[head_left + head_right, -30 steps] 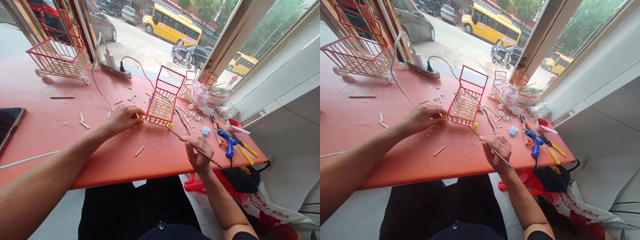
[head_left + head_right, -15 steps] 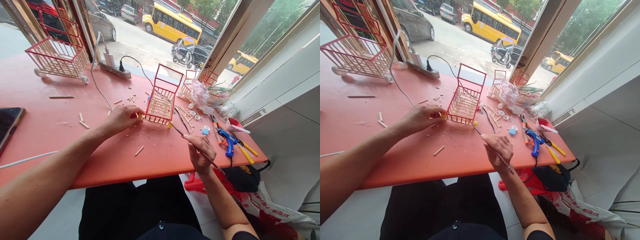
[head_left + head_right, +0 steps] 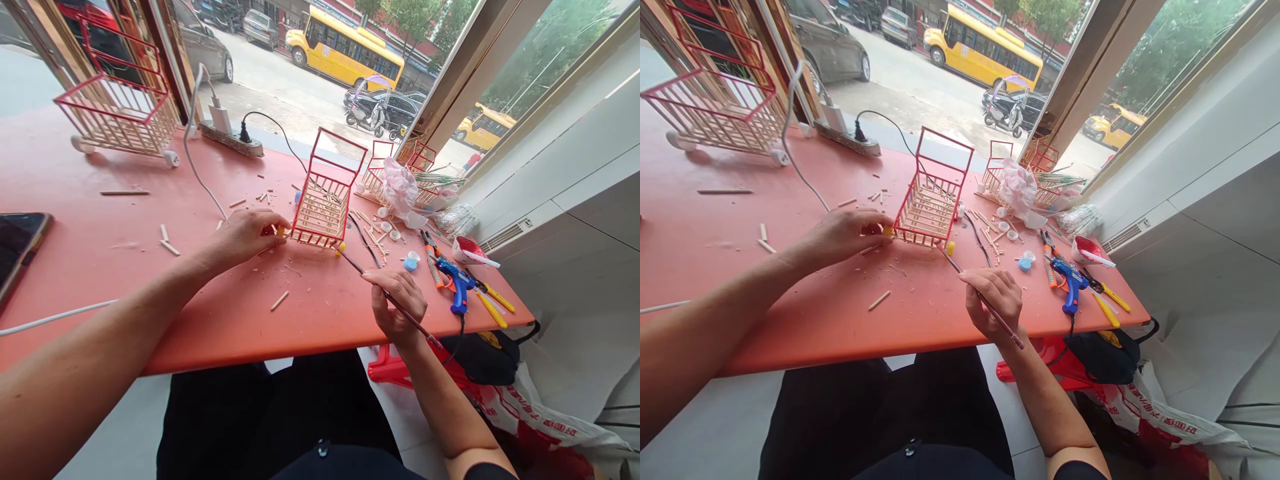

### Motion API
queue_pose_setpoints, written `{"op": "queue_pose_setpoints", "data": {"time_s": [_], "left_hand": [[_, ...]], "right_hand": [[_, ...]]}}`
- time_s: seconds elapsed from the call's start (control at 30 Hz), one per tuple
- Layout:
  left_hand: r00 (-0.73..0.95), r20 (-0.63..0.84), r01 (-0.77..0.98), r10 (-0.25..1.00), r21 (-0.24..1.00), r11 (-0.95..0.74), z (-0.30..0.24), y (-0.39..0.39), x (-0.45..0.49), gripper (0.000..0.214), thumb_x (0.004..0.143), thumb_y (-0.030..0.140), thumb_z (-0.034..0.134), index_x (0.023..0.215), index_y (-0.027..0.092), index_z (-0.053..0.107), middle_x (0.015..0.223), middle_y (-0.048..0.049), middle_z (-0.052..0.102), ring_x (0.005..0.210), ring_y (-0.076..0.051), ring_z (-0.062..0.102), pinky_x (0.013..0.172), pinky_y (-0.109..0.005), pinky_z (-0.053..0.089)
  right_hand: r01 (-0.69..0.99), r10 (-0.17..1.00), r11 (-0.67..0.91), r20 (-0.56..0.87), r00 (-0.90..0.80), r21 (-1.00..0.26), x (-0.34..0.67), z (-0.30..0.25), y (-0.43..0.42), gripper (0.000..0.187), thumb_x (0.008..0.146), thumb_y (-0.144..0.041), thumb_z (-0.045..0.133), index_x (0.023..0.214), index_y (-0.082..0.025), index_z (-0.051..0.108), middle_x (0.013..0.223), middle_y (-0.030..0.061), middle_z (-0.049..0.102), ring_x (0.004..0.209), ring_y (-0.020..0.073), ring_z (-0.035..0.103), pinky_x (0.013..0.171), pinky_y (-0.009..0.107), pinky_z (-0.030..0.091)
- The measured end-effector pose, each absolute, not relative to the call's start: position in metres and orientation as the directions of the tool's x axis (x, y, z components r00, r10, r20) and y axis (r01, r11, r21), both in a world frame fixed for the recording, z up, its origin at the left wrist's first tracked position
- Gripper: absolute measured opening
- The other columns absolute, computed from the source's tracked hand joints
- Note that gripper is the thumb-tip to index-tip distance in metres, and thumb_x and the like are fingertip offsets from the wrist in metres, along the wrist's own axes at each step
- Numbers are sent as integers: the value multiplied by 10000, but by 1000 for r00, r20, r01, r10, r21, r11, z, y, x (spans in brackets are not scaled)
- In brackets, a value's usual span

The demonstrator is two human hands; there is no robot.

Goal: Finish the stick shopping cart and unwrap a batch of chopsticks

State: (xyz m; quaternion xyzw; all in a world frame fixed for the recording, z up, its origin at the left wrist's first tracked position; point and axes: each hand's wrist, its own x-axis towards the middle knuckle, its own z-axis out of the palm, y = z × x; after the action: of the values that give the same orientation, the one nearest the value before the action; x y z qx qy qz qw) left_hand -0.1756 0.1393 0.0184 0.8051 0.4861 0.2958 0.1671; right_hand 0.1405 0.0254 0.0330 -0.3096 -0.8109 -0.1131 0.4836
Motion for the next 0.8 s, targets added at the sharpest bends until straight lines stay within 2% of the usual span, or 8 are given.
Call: {"op": "queue_pose_setpoints", "data": {"time_s": [0.23, 0.5, 0.8], "left_hand": [[351, 310, 686, 884, 557, -468, 20, 139, -175, 341, 830, 477, 592, 933, 218, 789, 810, -54, 752, 754, -243, 692, 806, -341, 504], [352, 297, 687, 888, 562, -460, 19, 139, -175, 354, 834, 485, 588, 944, 214, 789, 772, -45, 737, 735, -241, 690, 826, -349, 502], [338, 288, 689, 896, 573, -444, 19, 138, -175, 370, 830, 474, 598, 976, 203, 803, 790, -52, 749, 740, -245, 706, 835, -361, 516]], "right_hand": [[600, 387, 792, 856, -343, -117, 140, 33, 25, 334, 971, -26, 610, 1166, -254, 757, 961, 42, 853, 913, 203, 827, 836, 351, 648], [544, 382, 834, 806, -453, -90, 137, 30, 31, 335, 997, -50, 644, 1245, -247, 755, 1092, 75, 870, 974, 203, 822, 862, 356, 651], [585, 400, 802, 837, -373, -122, 139, 30, 28, 365, 993, -37, 647, 1258, -260, 761, 1074, 68, 866, 955, 202, 815, 843, 358, 643]]}}
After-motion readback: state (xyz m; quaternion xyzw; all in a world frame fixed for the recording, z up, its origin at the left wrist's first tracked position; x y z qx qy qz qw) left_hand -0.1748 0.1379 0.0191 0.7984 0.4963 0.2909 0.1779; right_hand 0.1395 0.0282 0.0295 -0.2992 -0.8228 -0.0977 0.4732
